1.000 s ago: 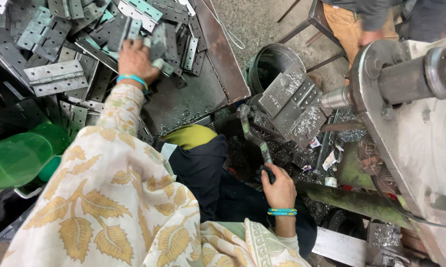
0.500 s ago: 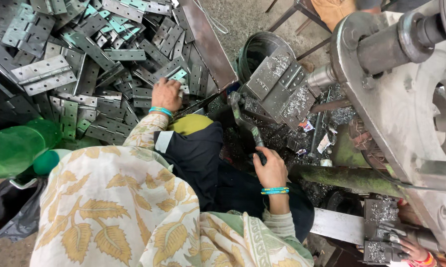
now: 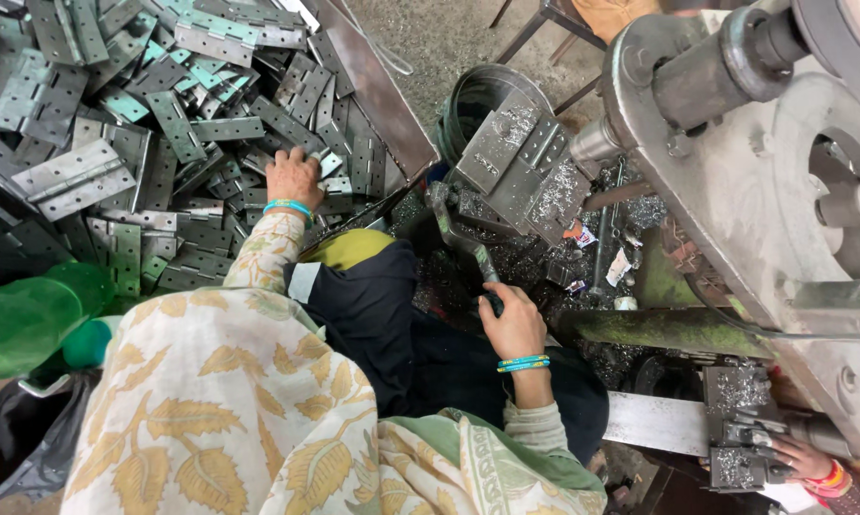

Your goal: The person processes metal hinges by placing each piece individually into a machine and operating a lever to punch holes. The processed hinges are سپس set aside while new ones are taken from the workspace.

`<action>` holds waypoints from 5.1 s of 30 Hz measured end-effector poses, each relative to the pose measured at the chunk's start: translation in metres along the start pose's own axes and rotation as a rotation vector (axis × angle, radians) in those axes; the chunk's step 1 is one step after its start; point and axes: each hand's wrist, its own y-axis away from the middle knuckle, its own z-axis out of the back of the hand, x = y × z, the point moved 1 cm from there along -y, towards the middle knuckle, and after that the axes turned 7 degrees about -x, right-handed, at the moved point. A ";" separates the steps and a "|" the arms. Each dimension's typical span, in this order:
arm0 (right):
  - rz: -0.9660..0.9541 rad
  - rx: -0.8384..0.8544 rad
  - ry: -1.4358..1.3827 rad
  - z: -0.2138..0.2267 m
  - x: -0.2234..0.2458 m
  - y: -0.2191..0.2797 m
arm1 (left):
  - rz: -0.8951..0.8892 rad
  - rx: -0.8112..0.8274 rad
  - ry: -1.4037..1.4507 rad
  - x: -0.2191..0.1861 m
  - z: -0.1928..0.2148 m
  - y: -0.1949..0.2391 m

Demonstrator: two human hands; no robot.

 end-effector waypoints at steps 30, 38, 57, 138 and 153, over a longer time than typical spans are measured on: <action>0.022 -0.024 -0.045 -0.003 -0.019 0.004 | -0.121 0.116 0.799 -0.182 0.171 -0.035; 0.010 0.020 -0.039 0.006 -0.015 0.004 | -0.254 -0.032 0.798 -0.298 0.083 -0.015; -0.054 0.259 0.082 -0.016 -0.025 -0.013 | -0.597 -0.116 0.006 -0.323 0.071 0.004; -0.092 0.011 -0.094 -0.134 -0.076 0.062 | -0.610 -0.137 0.141 -0.336 0.042 -0.052; -0.045 0.143 -0.028 -0.026 -0.031 0.008 | -0.742 -0.093 0.036 -0.301 0.078 0.009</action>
